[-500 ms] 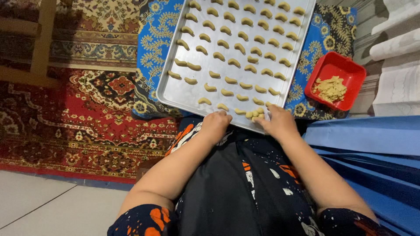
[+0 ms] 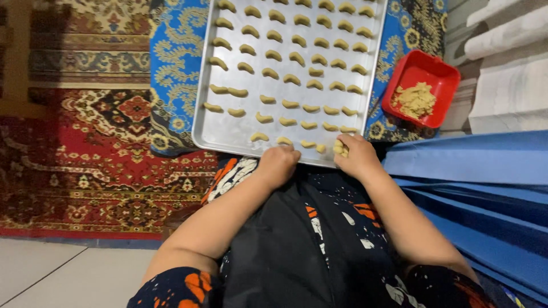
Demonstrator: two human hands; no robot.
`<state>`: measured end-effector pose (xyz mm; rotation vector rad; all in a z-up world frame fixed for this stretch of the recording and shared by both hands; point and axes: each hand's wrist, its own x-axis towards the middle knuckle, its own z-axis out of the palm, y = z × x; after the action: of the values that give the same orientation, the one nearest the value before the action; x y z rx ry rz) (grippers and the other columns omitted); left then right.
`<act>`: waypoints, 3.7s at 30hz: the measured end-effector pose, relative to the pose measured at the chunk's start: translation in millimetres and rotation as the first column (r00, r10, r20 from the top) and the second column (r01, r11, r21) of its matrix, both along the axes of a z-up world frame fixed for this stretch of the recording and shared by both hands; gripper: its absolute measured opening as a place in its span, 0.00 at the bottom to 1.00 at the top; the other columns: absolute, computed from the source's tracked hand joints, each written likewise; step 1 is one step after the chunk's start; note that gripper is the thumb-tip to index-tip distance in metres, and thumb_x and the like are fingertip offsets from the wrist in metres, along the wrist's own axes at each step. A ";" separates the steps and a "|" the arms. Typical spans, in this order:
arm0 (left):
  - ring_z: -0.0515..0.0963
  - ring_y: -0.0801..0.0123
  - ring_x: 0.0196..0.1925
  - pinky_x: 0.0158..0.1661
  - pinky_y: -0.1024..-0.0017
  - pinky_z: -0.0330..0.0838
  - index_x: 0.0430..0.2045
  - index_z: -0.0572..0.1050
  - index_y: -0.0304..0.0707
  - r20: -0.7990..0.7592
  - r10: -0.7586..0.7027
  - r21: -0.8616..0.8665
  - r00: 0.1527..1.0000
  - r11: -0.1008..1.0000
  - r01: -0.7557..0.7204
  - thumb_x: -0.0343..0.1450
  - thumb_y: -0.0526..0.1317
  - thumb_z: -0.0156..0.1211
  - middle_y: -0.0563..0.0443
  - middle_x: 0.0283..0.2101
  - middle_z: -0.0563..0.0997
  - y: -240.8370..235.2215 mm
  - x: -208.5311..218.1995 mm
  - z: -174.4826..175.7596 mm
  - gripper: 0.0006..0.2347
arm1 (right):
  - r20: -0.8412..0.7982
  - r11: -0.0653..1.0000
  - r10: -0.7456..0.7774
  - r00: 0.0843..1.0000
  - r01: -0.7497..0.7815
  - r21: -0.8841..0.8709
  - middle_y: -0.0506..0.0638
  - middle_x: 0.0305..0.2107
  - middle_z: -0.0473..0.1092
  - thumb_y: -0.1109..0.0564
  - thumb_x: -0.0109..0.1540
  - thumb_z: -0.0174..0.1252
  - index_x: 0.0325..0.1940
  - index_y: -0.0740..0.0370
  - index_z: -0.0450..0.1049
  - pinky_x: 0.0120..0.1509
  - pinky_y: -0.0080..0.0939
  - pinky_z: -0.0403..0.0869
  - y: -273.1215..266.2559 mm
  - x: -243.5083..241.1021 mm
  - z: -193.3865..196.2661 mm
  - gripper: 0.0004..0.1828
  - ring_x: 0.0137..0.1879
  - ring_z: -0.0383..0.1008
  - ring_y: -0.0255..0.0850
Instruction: Shaping dough into crescent-shaped cookies and arranging them on a baking tray
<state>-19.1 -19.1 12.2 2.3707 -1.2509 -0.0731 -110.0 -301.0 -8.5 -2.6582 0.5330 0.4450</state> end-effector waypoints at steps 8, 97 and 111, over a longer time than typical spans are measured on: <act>0.84 0.51 0.34 0.34 0.56 0.79 0.25 0.77 0.48 -0.284 0.034 0.061 0.958 0.998 -0.017 0.62 0.38 0.64 0.49 0.27 0.78 10.6 13.8 13.4 0.04 | 0.042 0.924 -0.225 0.974 0.199 0.328 0.52 0.40 0.79 0.50 0.52 0.72 0.53 0.47 0.80 0.45 0.43 0.78 10.5 -2.4 45.7 0.24 0.40 0.79 0.46; 0.68 0.62 0.49 0.52 0.62 0.62 0.48 0.67 0.54 -0.474 -0.845 -0.171 -0.247 0.364 -0.916 0.72 0.68 0.44 0.54 0.49 0.68 16.3 54.3 -97.9 0.24 | 0.293 0.918 0.213 0.932 -0.294 0.265 0.72 0.77 0.22 0.37 0.67 0.44 0.79 0.69 0.21 0.73 0.86 0.33 262.9 120.9 131.1 0.54 0.80 0.17 0.74; 0.72 0.59 0.67 0.69 0.59 0.63 0.63 0.71 0.48 -0.674 -0.698 0.014 -0.243 0.318 -0.948 0.75 0.66 0.37 0.47 0.64 0.74 70.5 73.8 36.0 0.30 | 0.445 0.859 0.437 0.782 -0.510 0.053 0.89 0.66 0.48 0.56 0.57 0.54 0.75 0.87 0.33 0.73 0.81 0.45 275.3 123.8 107.6 0.54 0.72 0.47 0.84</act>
<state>54.7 51.4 48.3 0.4238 0.4437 -0.7590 13.7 -25.7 99.1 -2.5846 -0.3120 0.0325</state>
